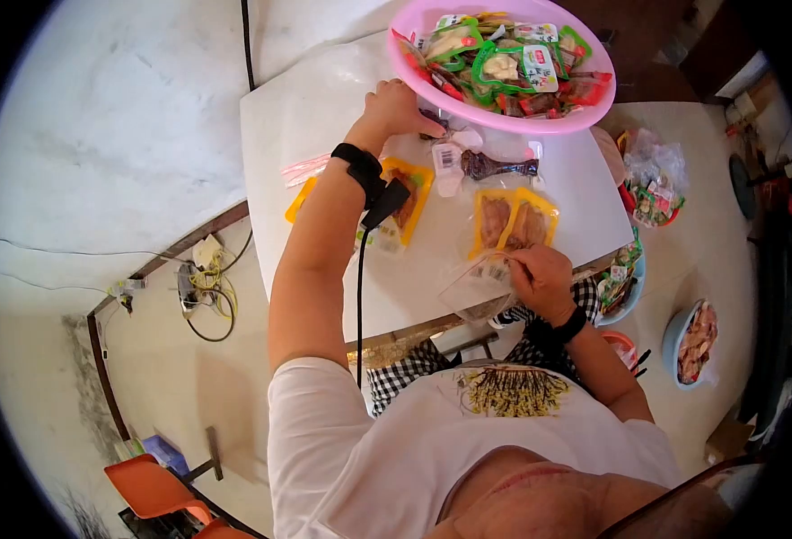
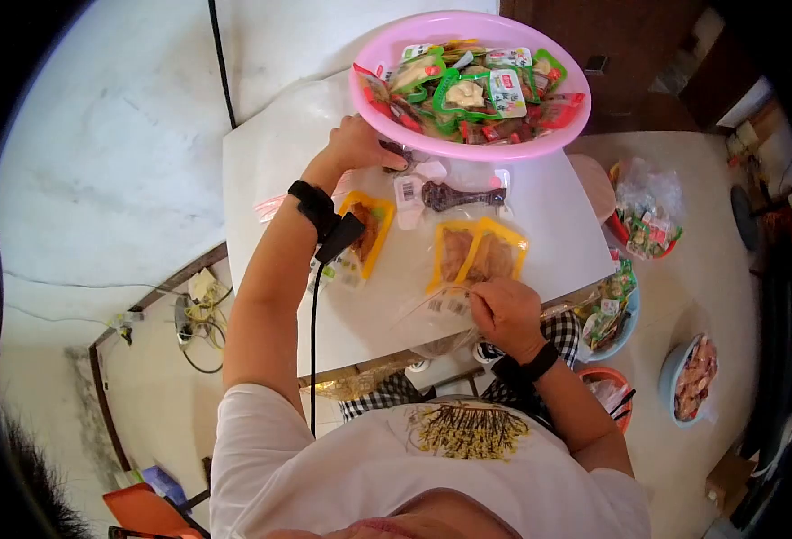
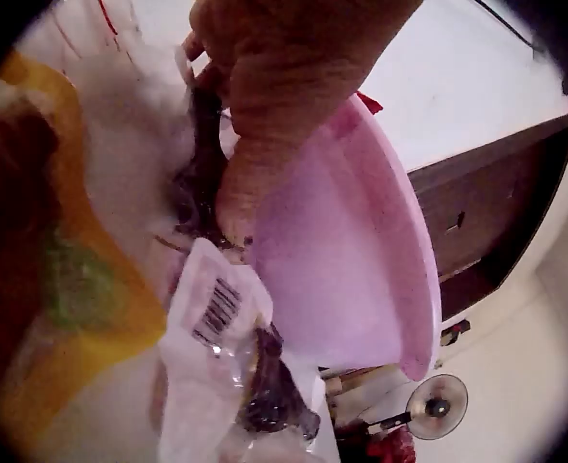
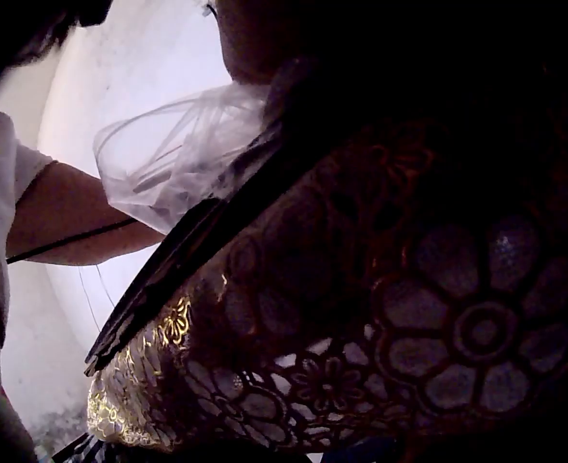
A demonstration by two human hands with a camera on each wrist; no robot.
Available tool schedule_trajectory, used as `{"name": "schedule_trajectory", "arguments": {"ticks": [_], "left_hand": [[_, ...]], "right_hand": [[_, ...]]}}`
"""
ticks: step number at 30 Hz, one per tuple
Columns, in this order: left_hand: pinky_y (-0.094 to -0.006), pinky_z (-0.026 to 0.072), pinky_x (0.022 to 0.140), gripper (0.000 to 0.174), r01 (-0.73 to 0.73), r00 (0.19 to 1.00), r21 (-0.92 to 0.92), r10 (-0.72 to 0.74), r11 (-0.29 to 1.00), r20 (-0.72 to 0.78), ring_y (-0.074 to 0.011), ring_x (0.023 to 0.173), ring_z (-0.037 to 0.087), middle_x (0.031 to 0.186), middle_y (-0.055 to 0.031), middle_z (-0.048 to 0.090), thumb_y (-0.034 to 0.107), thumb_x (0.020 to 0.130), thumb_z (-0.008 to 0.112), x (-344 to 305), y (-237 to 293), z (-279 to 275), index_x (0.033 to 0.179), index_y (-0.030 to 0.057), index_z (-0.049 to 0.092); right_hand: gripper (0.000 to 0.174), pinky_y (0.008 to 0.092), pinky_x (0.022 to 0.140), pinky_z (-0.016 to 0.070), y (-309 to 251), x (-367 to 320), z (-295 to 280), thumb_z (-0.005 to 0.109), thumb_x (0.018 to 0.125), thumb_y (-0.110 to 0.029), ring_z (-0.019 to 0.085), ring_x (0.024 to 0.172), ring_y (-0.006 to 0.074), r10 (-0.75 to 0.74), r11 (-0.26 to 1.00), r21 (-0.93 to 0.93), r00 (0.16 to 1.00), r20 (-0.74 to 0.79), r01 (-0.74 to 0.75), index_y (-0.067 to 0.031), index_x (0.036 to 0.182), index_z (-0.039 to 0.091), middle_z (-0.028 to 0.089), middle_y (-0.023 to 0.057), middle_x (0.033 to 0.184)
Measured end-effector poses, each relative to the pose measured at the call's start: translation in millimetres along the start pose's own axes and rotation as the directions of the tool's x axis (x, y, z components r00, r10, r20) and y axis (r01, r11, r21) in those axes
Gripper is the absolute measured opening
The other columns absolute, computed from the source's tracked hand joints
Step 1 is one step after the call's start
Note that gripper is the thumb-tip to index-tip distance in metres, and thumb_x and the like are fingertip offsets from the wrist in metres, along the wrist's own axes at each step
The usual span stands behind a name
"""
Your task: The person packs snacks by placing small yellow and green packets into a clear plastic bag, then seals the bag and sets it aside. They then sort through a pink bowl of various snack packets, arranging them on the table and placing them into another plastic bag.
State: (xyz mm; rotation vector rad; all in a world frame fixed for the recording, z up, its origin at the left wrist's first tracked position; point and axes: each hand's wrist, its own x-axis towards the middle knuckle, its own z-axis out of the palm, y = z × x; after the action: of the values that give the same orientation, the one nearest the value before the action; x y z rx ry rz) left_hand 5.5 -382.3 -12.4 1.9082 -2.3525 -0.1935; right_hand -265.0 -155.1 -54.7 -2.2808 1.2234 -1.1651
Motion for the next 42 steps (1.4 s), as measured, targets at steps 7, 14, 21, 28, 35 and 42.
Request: {"name": "schedule_trajectory", "arguments": {"ticks": [7,14,21,28,35,42], "left_hand": [[-0.0307,0.0496,0.054,0.041,0.086,0.992,-0.606,-0.011,0.791,0.127,-0.0206,0.068,0.063,0.079,-0.0073,0.065,0.023,0.067,0.080,-7.5,-20.5,-29.4,0.102,0.0052,0.067],[-0.0327,0.0525,0.052,0.020,0.302,0.914,-0.929,-0.342,0.214,0.218,-0.0228,0.064,0.065,0.082,-0.0122,0.063,0.014,0.087,0.065,-36.8,-88.8,-63.3,0.095,-0.0020,0.056],[-0.0407,0.0585,0.075,0.016,-0.035,0.873,-0.986,-0.485,-0.164,0.049,-0.0275,0.085,0.065,0.098,-0.0179,0.062,0.010,0.093,0.056,-16.5,-69.9,-15.2,0.100,-0.0037,0.054],[-0.0358,0.0528,0.068,0.023,0.021,0.888,-0.408,-0.204,0.913,-0.411,-0.0264,0.078,0.066,0.089,-0.0132,0.068,0.020,0.085,0.066,-34.4,-33.6,8.6,0.100,0.0022,0.067],[-0.0442,0.0492,0.083,0.045,-0.316,0.935,-0.201,0.269,0.927,-0.231,-0.0363,0.094,0.062,0.100,-0.0171,0.066,0.031,0.070,0.076,-66.0,32.7,32.6,0.105,0.0042,0.066],[-0.0318,0.0491,0.078,0.034,-0.187,0.953,-0.628,0.295,0.755,0.072,-0.0206,0.085,0.062,0.095,-0.0102,0.067,0.010,0.070,0.077,-66.7,38.5,16.1,0.102,-0.0003,0.067]], "right_hand": [[0.009,0.0375,0.051,0.0461,0.1,0.2,-1.0,0.067,0.075,-0.005,0.057,0.057,0.0289,-0.019,1.000,0.003,1.000,-0.008,0.019,-0.0065,0.081,0.061,0.055,0.0092,0.065],[0.008,0.0375,0.050,0.0448,1.6,-1.8,1.6,0.067,0.076,-0.007,0.055,0.055,0.0286,-0.029,1.000,-0.011,0.999,-0.016,0.029,-0.0068,0.081,0.061,0.055,0.0085,0.065],[0.007,0.0380,0.051,0.0459,1.7,-3.1,2.5,0.067,0.076,-0.007,0.057,0.057,0.0286,-0.032,0.999,-0.028,0.999,-0.027,0.031,-0.0077,0.081,0.062,0.055,0.0083,0.065],[0.007,0.0380,0.053,0.0468,2.4,-5.7,3.6,0.066,0.077,-0.009,0.058,0.061,0.0280,-0.011,0.999,-0.042,1.000,-0.012,0.010,-0.0089,0.083,0.063,0.057,0.0072,0.068],[0.005,0.0385,0.054,0.0467,1.1,-2.4,3.0,0.065,0.076,-0.008,0.058,0.061,0.0282,-0.037,0.998,-0.050,0.999,-0.026,0.035,-0.0082,0.081,0.063,0.056,0.0073,0.068],[0.007,0.0374,0.055,0.0475,-2.8,-2.2,5.3,0.067,0.075,-0.003,0.059,0.061,0.0293,-0.070,0.997,-0.029,0.994,-0.087,0.068,-0.0061,0.081,0.064,0.059,0.0097,0.069]]}}
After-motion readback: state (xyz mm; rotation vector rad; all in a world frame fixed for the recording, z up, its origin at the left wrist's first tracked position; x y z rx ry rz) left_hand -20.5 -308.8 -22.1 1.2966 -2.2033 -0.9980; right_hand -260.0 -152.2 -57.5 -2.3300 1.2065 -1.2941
